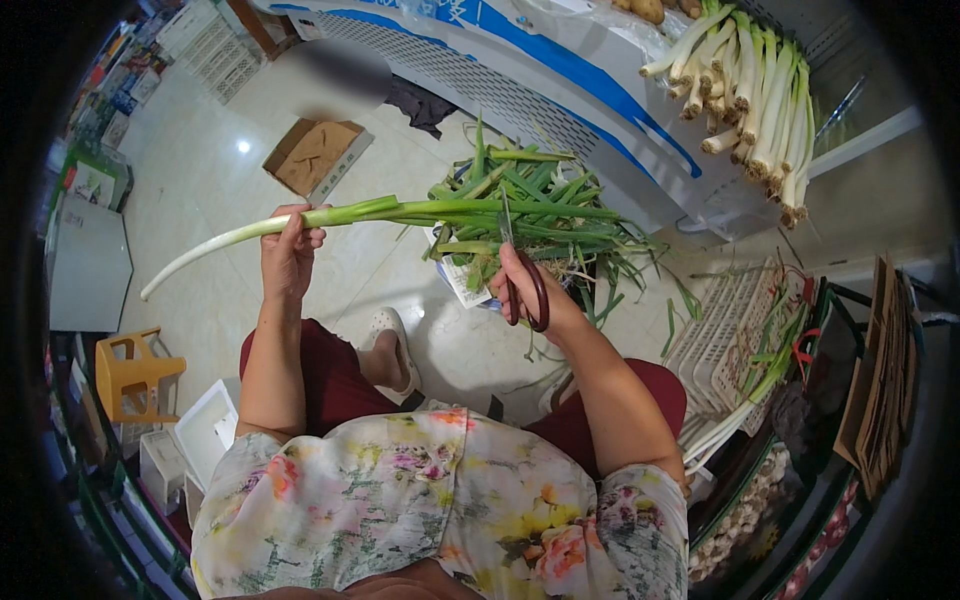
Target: The person trims green onions with scissors, removing the roots and the upper parts of the leaves, and then collects the trimmings into a bucket.
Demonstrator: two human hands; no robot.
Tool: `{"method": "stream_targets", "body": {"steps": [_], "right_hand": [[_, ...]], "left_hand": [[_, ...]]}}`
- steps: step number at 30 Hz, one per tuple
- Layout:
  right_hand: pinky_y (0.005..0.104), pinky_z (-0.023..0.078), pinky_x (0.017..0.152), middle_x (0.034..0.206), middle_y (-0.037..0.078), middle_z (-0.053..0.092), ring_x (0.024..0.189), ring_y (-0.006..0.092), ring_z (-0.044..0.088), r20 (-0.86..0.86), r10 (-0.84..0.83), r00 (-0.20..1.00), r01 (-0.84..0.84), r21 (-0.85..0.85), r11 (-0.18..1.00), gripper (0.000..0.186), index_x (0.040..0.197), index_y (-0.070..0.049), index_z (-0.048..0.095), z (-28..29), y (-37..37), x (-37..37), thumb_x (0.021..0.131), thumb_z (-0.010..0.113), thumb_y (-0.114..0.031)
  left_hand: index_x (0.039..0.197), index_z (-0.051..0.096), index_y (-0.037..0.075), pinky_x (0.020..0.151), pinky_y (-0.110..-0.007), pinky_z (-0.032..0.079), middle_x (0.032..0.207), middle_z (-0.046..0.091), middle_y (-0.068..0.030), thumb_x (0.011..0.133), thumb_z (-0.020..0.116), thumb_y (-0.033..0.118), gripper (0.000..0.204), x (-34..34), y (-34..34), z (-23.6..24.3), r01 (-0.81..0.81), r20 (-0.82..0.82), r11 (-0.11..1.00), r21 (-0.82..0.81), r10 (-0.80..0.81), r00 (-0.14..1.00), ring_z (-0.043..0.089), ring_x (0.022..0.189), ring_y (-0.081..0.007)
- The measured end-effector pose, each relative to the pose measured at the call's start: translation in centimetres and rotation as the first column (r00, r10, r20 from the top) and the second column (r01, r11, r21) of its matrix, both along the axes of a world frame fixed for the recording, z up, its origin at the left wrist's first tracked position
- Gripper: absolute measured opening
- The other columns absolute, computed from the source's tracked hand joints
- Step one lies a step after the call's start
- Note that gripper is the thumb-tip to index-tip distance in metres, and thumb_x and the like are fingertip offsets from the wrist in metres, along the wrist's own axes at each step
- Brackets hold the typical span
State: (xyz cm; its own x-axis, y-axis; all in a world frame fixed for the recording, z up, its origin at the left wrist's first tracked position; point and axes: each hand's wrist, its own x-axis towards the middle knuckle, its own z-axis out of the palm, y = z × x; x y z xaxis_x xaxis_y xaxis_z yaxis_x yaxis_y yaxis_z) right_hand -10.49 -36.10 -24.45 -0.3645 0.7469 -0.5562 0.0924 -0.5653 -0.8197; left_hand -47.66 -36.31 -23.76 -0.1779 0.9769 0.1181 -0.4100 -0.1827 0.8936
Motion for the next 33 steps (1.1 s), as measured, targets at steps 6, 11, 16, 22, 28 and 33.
{"method": "stream_targets", "body": {"steps": [6, 11, 16, 22, 28, 33], "right_hand": [[0.0261, 0.038, 0.042, 0.058, 0.001, 0.049, 0.044, 0.0117, 0.048, 0.138, -0.093, 0.986, 0.074, 0.132, 0.988, 0.065, 0.082, -0.003, 0.057, 1.1, -0.7, -1.5, 0.095, 0.047, -0.065], [0.0246, 0.035, 0.038, 0.053, 0.000, 0.047, 0.040, 0.0104, 0.044, 0.050, -0.138, 0.989, 0.130, 0.146, 0.981, 0.059, 0.079, -0.003, 0.057, 0.3, -1.8, -0.9, 0.101, 0.042, -0.055], [0.0289, 0.051, 0.069, 0.083, 0.005, 0.060, 0.070, 0.0165, 0.061, -0.158, 0.117, 0.980, -0.113, 0.034, 0.993, 0.068, 0.104, -0.003, 0.059, -0.9, -2.1, 0.0, 0.101, 0.028, -0.063], [0.0307, 0.050, 0.063, 0.080, 0.004, 0.056, 0.067, 0.0160, 0.058, -0.174, 0.005, 0.985, -0.020, -0.081, 0.997, 0.070, 0.099, -0.004, 0.055, -0.9, -0.6, -1.4, 0.094, 0.037, -0.072], [0.0270, 0.033, 0.039, 0.055, -0.001, 0.043, 0.042, 0.0122, 0.041, -0.004, -0.180, 0.984, 0.180, 0.015, 0.984, 0.059, 0.079, -0.007, 0.052, 0.3, -0.7, -2.0, 0.095, 0.049, -0.064], [0.0258, 0.032, 0.039, 0.056, -0.001, 0.044, 0.042, 0.0106, 0.040, -0.003, -0.326, 0.946, 0.325, 0.052, 0.944, 0.057, 0.078, -0.006, 0.053, 0.8, -1.3, 0.4, 0.096, 0.051, -0.060]], "left_hand": [[0.109, 0.063, 0.000, 0.066, -0.023, 0.058, 0.103, 0.071, -0.0219, 0.098, 0.059, 0.016, 0.019, -0.9, 0.3, 0.3, -0.069, 0.011, 0.998, 0.016, 0.068, 0.998, 0.070, 0.073, -0.0152], [0.108, 0.063, 0.000, 0.063, -0.020, 0.058, 0.085, 0.071, -0.0099, 0.098, 0.061, 0.018, 0.020, -2.1, 0.4, 1.2, -0.243, 0.083, 0.969, -0.049, 0.246, 0.966, 0.070, 0.071, -0.0124], [0.108, 0.063, 0.000, 0.062, -0.019, 0.058, 0.083, 0.071, -0.0085, 0.098, 0.062, 0.018, 0.021, -1.6, 0.5, 1.6, -0.290, 0.108, 0.955, -0.060, 0.295, 0.949, 0.070, 0.071, -0.0117], [0.107, 0.063, 0.000, 0.061, -0.019, 0.057, 0.082, 0.071, -0.0086, 0.097, 0.063, 0.019, 0.021, -1.3, 0.3, 1.2, -0.243, 0.095, 0.968, -0.061, 0.248, 0.964, 0.069, 0.070, -0.0119], [0.106, 0.063, 0.000, 0.067, -0.024, 0.057, 0.090, 0.070, -0.0109, 0.097, 0.062, 0.019, 0.022, -1.1, 0.5, 0.8, -0.171, 0.013, 0.983, -0.071, 0.173, 0.985, 0.069, 0.074, -0.0150], [0.099, 0.062, 0.001, 0.091, -0.036, 0.051, 0.102, 0.068, -0.0147, 0.092, 0.061, 0.013, 0.013, -4.7, 2.2, 2.3, -0.272, -0.240, 0.952, 0.138, 0.299, 0.924, 0.064, 0.098, -0.0214]]}}
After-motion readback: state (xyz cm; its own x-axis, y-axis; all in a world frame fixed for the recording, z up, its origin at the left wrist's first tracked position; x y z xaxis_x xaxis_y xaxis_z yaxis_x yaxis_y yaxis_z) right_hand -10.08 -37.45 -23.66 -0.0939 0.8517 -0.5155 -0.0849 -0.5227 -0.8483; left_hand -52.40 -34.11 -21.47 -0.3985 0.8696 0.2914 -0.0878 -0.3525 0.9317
